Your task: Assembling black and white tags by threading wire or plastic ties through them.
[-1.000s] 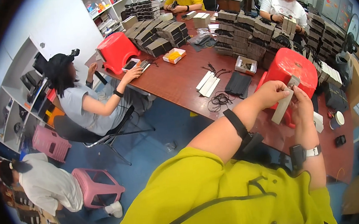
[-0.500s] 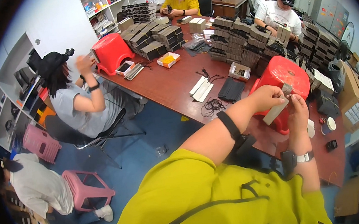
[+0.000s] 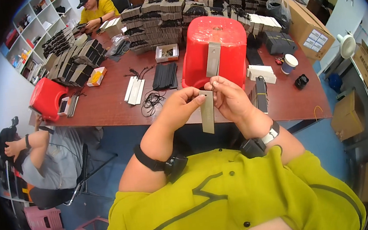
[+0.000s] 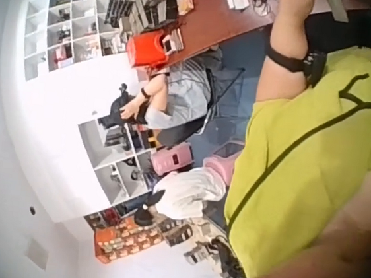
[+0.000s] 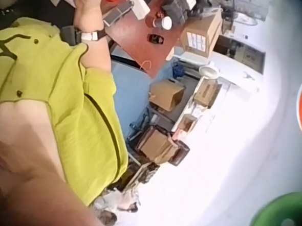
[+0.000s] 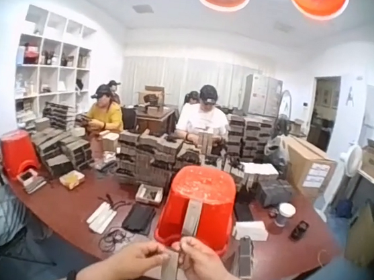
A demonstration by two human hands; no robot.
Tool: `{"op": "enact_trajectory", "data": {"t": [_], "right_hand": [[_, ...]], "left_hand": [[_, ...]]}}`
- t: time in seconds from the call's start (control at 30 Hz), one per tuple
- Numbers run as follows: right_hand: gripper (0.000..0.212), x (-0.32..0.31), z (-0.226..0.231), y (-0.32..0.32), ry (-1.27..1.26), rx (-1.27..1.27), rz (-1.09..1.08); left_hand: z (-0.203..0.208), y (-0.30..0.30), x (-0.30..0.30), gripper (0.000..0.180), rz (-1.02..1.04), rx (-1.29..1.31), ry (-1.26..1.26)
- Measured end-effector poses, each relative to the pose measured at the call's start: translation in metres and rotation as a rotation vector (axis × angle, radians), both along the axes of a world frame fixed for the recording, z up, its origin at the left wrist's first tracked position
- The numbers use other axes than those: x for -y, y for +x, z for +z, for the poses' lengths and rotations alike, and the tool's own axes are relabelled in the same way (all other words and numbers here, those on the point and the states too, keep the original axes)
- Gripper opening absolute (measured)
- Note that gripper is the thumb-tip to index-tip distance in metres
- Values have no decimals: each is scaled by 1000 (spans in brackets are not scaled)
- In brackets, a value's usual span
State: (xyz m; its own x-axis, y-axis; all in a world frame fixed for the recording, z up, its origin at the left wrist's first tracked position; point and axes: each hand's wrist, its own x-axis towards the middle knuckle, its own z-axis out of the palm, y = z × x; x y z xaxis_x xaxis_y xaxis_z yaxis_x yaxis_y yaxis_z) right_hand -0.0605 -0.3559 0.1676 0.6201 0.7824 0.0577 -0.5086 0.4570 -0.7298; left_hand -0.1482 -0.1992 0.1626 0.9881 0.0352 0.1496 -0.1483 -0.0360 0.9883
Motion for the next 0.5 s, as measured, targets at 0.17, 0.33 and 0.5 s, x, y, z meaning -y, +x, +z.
{"op": "enact_trajectory", "data": {"t": [0.17, 0.33, 0.5], "right_hand": [[6, 0, -12, 2, -111, 139, -11], [8, -2, -24, 9, 9, 68, -60], [12, -2, -32, 13, 150, -112, -130]], "left_hand": [[-13, -6, 8, 15, 79, -8, 46], [-12, -13, 3, 14, 235, 20, 477], [-31, -10, -18, 12, 251, 9, 268]]}}
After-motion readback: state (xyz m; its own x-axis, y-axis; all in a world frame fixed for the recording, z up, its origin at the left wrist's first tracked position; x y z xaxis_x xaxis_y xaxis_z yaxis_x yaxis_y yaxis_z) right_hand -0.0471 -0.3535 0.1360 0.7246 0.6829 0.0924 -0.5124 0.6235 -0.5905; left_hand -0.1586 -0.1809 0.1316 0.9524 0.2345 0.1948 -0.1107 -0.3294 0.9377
